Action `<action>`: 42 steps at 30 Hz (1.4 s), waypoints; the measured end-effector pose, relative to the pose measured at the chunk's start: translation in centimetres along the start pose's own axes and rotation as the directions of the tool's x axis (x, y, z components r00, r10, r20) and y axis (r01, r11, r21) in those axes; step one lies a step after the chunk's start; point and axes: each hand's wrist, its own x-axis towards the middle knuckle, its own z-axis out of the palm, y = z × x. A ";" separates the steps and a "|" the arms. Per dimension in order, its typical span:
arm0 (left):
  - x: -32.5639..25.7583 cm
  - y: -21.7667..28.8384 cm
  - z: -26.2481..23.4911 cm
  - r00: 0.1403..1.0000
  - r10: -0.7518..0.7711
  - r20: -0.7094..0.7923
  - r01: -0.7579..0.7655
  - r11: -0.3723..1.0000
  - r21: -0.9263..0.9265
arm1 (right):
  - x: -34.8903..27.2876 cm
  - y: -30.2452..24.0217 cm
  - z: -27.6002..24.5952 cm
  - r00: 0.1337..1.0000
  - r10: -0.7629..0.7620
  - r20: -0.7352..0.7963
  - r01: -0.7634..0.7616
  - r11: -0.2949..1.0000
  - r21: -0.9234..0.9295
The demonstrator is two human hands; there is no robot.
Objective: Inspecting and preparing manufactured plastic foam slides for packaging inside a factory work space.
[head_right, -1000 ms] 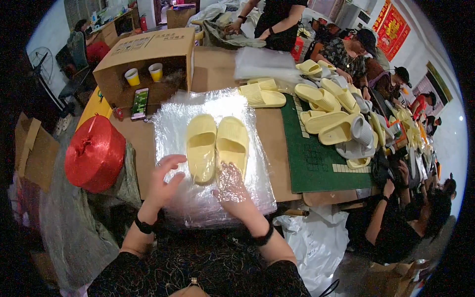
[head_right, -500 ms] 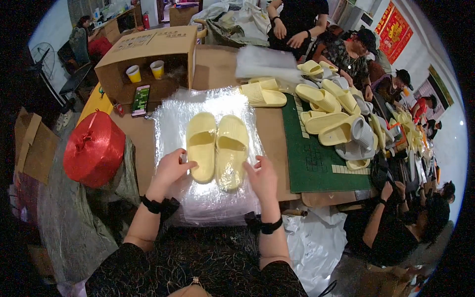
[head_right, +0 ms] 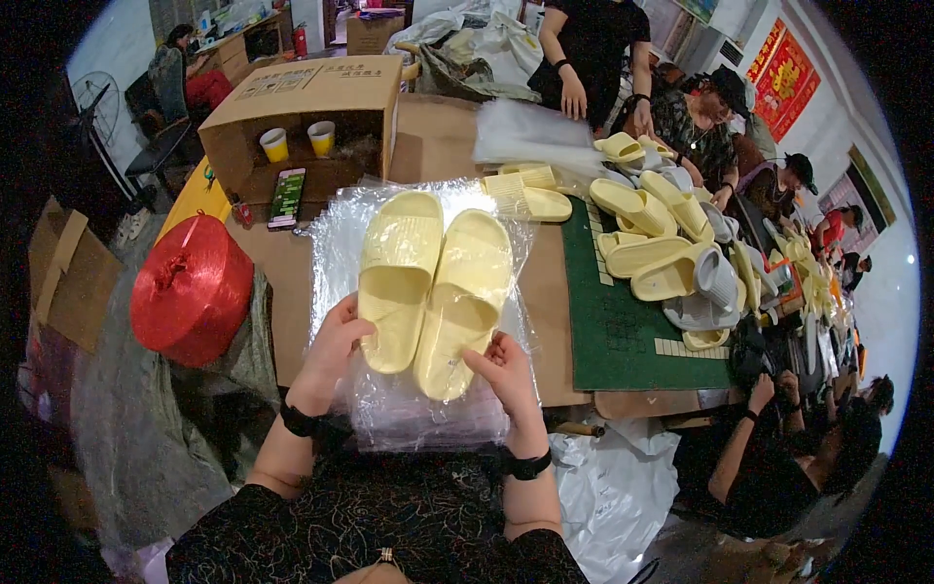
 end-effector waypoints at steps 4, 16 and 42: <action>-0.9 1.8 0.0 0.976 -0.215 0.028 0.217 0.967 -0.130 | -0.3 -1.1 -0.3 0.994 -0.110 -0.006 0.110 0.991 -0.079; -4.5 -0.2 0.3 0.998 0.001 0.062 -0.010 0.991 0.135 | -2.4 0.5 5.3 0.915 -0.333 0.229 0.354 0.933 -0.058; -23.6 -3.5 -37.3 0.494 0.147 -0.857 -0.527 0.835 -0.160 | 1.8 3.8 1.8 0.964 -0.157 0.217 0.265 0.678 -0.686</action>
